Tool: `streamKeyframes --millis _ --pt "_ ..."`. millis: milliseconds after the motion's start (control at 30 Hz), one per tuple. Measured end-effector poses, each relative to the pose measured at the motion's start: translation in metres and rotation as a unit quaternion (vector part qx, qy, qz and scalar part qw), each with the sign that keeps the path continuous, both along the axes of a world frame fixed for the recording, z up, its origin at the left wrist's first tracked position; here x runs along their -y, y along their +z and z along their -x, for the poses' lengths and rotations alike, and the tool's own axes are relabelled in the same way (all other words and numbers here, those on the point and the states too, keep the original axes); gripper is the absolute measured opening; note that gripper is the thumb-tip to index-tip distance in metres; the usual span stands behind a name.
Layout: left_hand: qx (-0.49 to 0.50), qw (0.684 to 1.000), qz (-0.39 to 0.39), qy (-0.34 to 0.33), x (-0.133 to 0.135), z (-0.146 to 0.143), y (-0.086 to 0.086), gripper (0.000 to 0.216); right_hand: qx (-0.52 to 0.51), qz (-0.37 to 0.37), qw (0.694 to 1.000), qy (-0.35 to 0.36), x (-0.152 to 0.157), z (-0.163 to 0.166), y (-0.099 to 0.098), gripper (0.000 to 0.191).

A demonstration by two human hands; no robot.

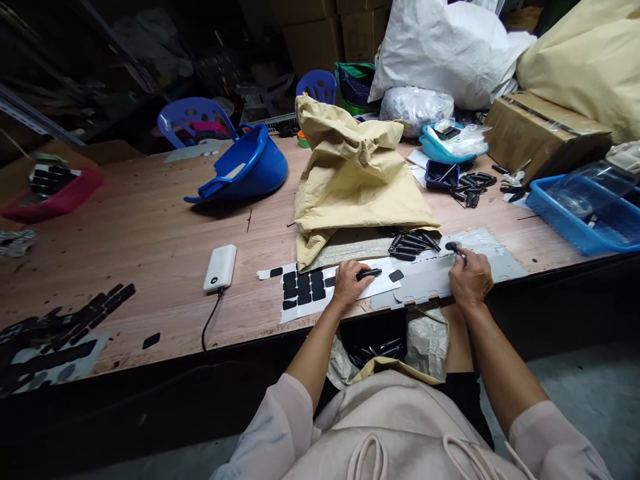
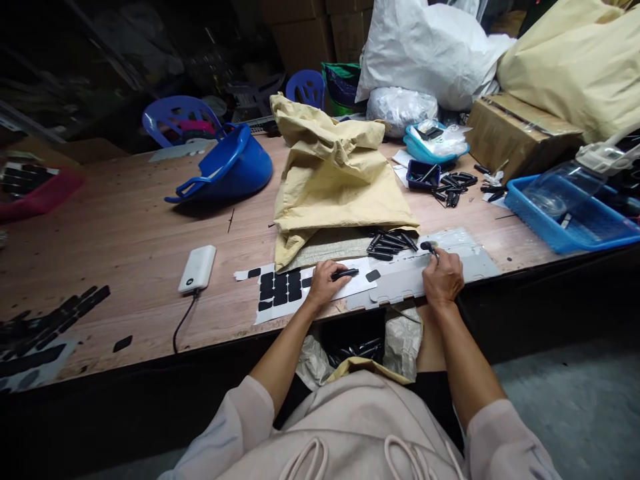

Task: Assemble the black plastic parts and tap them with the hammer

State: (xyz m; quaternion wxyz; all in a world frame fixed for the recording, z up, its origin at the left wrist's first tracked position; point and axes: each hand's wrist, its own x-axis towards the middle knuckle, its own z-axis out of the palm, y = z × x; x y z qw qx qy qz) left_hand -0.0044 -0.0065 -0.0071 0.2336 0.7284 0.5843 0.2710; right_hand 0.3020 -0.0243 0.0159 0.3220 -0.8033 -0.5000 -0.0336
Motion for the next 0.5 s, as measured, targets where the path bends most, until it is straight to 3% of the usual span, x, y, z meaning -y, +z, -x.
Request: streamKeyframes --millis 100,233,367,500 --pt "0.007 1.0 0.004 0.0 0.0 -0.001 0.0 0.016 -0.048 -0.044 0.992 0.104 0.011 0.029 0.005 0.036" --pt "0.019 1.0 0.013 0.007 0.0 -0.002 0.001 0.016 -0.1 -0.04 0.958 0.266 0.023 0.082 0.009 0.033" --pt "0.024 1.0 0.012 0.005 0.0 -0.002 0.0 0.015 -0.08 -0.052 0.942 0.321 0.03 0.117 0.011 0.032" --pt "0.013 1.0 0.009 0.005 0.0 -0.003 0.0 0.013 -0.015 -0.052 0.937 0.346 0.031 0.13 0.008 0.032"
